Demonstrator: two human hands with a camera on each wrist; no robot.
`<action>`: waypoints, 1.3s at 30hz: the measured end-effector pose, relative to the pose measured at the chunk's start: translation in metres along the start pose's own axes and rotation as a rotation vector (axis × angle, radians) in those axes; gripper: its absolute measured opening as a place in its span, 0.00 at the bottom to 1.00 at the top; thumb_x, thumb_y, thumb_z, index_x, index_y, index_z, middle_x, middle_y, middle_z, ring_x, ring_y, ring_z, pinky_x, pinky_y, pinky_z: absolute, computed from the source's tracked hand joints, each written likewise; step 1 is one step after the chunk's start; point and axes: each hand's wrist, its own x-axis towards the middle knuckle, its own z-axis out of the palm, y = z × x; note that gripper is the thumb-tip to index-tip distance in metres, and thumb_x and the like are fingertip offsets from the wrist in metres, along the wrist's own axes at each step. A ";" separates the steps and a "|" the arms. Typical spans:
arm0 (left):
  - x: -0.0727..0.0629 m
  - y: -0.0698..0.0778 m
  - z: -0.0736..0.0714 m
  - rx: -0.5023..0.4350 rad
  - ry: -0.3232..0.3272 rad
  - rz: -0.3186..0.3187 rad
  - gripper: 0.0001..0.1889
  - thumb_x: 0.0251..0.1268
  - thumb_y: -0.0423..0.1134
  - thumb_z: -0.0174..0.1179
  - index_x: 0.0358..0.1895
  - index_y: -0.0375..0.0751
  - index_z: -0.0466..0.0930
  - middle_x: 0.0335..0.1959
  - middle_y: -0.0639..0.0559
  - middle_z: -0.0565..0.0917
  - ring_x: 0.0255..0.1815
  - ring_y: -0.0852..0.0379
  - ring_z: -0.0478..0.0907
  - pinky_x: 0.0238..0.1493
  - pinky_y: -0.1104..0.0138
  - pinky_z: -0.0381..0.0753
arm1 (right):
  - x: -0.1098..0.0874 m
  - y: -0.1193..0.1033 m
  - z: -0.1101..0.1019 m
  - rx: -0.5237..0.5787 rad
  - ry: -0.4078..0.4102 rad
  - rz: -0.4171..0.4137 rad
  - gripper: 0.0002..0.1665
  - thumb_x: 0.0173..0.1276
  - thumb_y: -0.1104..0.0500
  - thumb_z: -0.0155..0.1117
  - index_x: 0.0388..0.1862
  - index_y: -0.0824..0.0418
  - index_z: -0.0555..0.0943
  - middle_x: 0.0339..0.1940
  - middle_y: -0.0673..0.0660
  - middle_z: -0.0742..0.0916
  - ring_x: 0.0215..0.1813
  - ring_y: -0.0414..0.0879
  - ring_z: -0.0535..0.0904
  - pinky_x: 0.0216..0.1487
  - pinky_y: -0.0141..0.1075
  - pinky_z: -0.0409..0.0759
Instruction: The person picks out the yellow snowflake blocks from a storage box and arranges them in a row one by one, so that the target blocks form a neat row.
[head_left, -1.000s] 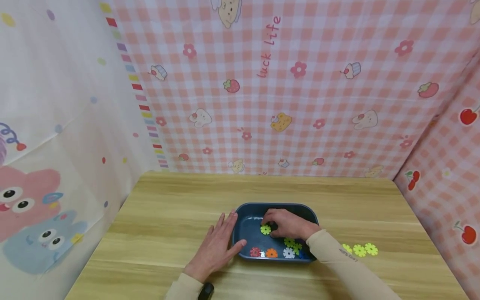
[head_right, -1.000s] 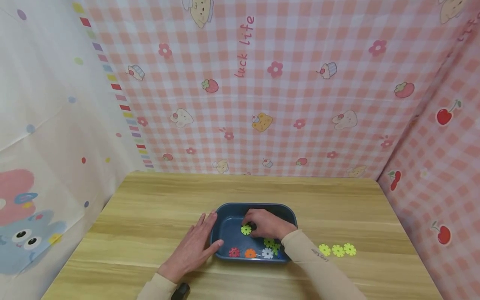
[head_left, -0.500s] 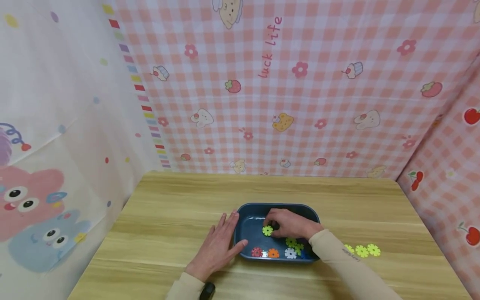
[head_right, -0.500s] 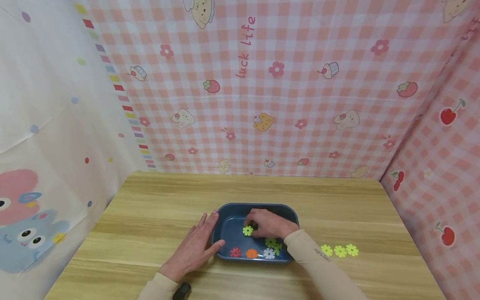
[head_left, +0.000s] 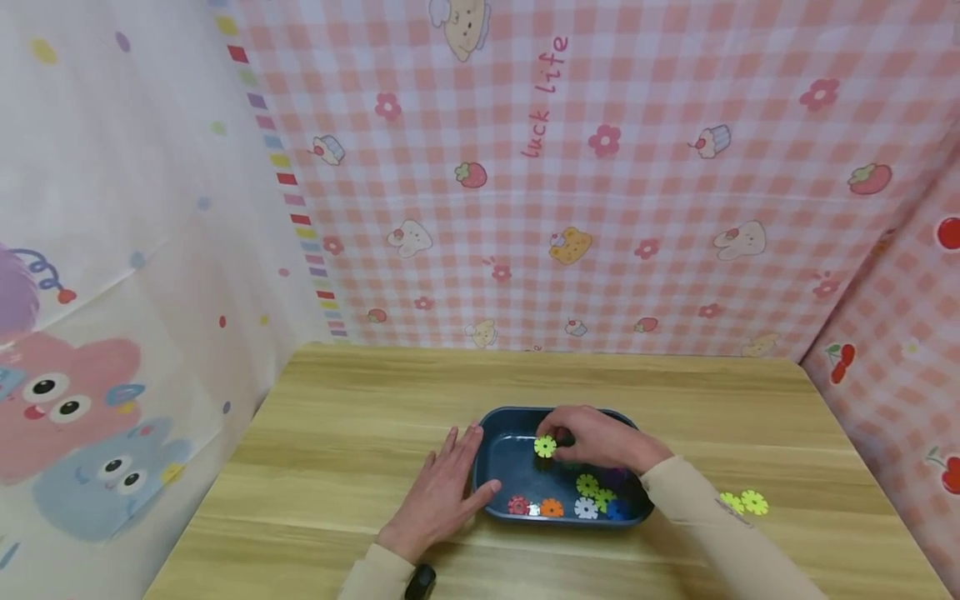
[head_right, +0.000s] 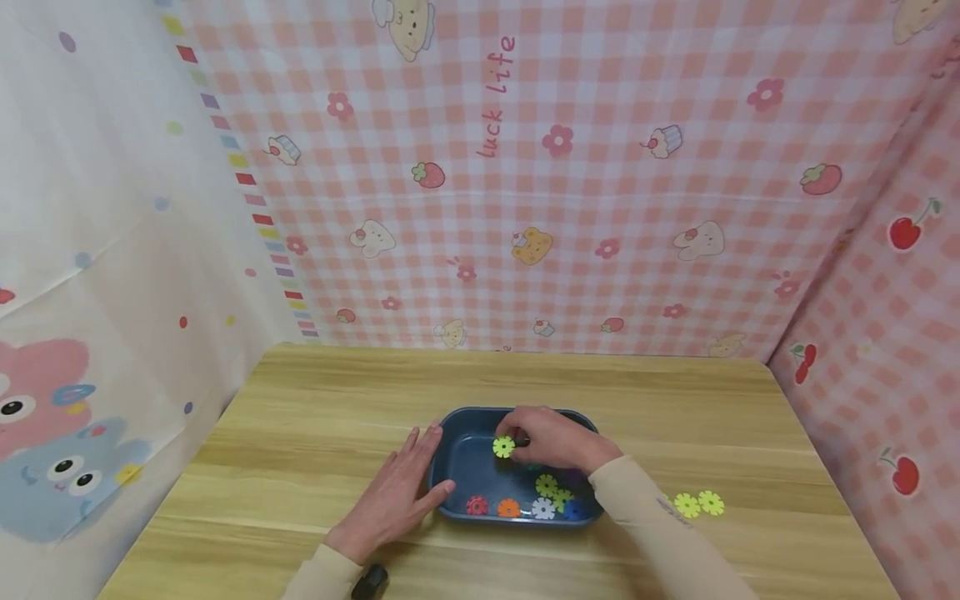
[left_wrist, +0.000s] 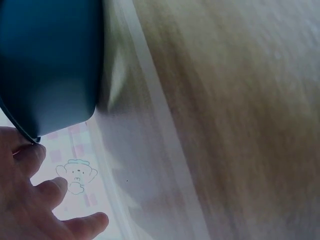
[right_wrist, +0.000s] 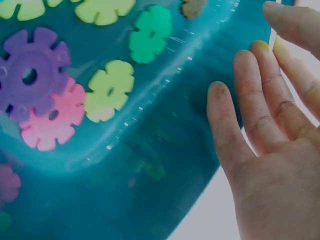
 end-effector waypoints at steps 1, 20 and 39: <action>0.000 0.000 0.000 0.001 -0.001 -0.002 0.44 0.77 0.64 0.52 0.84 0.43 0.51 0.84 0.46 0.55 0.84 0.39 0.48 0.75 0.34 0.57 | -0.002 -0.001 -0.002 -0.005 0.006 0.002 0.16 0.69 0.60 0.74 0.56 0.55 0.86 0.50 0.48 0.85 0.49 0.45 0.82 0.51 0.41 0.84; 0.000 0.000 0.003 0.006 0.029 0.014 0.43 0.77 0.63 0.52 0.84 0.42 0.53 0.84 0.46 0.55 0.84 0.38 0.49 0.74 0.33 0.59 | -0.036 -0.015 -0.024 0.034 0.128 0.020 0.19 0.70 0.58 0.73 0.58 0.56 0.84 0.50 0.45 0.85 0.51 0.49 0.83 0.54 0.48 0.84; 0.001 0.001 0.004 0.000 0.025 0.008 0.43 0.77 0.63 0.52 0.84 0.42 0.52 0.84 0.45 0.56 0.84 0.38 0.48 0.74 0.33 0.57 | -0.073 -0.007 -0.031 0.081 0.244 0.065 0.19 0.70 0.58 0.73 0.59 0.54 0.83 0.53 0.48 0.85 0.53 0.53 0.83 0.56 0.53 0.84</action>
